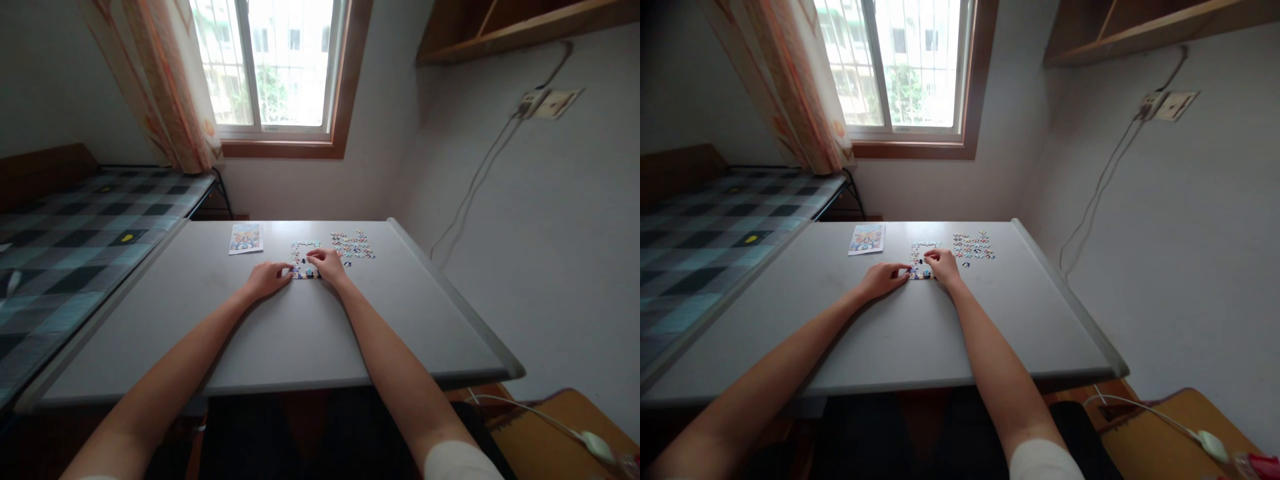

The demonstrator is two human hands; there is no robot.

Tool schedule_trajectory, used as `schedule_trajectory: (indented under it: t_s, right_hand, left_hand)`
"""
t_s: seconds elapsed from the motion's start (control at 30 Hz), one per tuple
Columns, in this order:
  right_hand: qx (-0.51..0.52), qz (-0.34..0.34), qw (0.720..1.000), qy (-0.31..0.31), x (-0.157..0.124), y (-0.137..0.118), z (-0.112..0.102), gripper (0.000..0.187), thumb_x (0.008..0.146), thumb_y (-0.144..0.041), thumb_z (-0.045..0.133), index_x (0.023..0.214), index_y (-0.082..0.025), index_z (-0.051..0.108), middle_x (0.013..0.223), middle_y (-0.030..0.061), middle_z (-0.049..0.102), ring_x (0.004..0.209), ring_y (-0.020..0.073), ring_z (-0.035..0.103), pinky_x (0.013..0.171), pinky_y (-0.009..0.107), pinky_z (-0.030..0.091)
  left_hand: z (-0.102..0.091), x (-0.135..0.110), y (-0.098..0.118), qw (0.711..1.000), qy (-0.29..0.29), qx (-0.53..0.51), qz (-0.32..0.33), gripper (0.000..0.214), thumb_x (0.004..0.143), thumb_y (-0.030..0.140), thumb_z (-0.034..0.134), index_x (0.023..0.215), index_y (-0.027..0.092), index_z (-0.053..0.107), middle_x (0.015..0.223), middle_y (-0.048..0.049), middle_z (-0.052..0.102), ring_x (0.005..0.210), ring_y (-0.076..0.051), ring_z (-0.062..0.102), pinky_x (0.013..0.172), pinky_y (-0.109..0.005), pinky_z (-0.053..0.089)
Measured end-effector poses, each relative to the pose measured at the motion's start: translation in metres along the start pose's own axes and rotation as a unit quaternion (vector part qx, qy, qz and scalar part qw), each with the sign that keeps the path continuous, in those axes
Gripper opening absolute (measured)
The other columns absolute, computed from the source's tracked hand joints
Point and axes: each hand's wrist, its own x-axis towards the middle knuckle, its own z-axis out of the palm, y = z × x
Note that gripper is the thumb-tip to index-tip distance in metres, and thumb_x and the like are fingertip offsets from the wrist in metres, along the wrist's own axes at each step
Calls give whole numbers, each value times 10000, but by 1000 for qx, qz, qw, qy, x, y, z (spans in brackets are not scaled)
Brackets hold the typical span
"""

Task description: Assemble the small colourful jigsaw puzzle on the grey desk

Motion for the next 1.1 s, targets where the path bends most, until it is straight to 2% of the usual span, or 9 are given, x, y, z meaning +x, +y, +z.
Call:
schedule_trajectory:
  t_s: [0.33,0.57,0.7,0.87,1.1]
  right_hand:
    - [-45,0,998,-38,-6,-8,-2,102,739,-173,653,787,-167,743,761,60,736,737,174,680,696,261,512]
    - [-77,-38,996,16,-5,-10,-5,94,747,-165,632,764,-168,724,750,52,723,722,166,667,696,258,493]
    - [-84,-48,995,23,-6,-11,-6,84,738,-166,632,744,-171,716,729,40,713,686,153,646,697,257,485]
    - [-99,-67,993,4,-7,-13,-5,81,722,-145,631,719,-171,708,720,28,705,662,134,615,684,246,471]
    - [-84,-106,990,-33,-7,-12,-3,174,766,-153,601,845,-188,752,820,33,733,686,125,608,696,247,469]
  left_hand:
    - [-2,-1,0,1000,4,-9,5,383,874,462,518,1148,279,713,682,1,657,588,-142,556,552,-236,305]
    - [-3,-2,2,1000,3,-12,6,396,870,463,519,1146,259,715,672,-5,660,588,-141,552,555,-231,309]
    - [-4,-2,2,1000,3,-11,6,400,868,469,518,1149,262,714,683,-7,664,595,-144,556,556,-231,311]
    - [-2,-1,0,1000,6,-10,7,396,868,471,518,1150,272,713,680,-4,661,605,-147,568,557,-233,318]
    - [1,0,-3,1000,14,-12,13,388,871,474,519,1149,282,709,674,5,652,587,-141,554,551,-236,311]
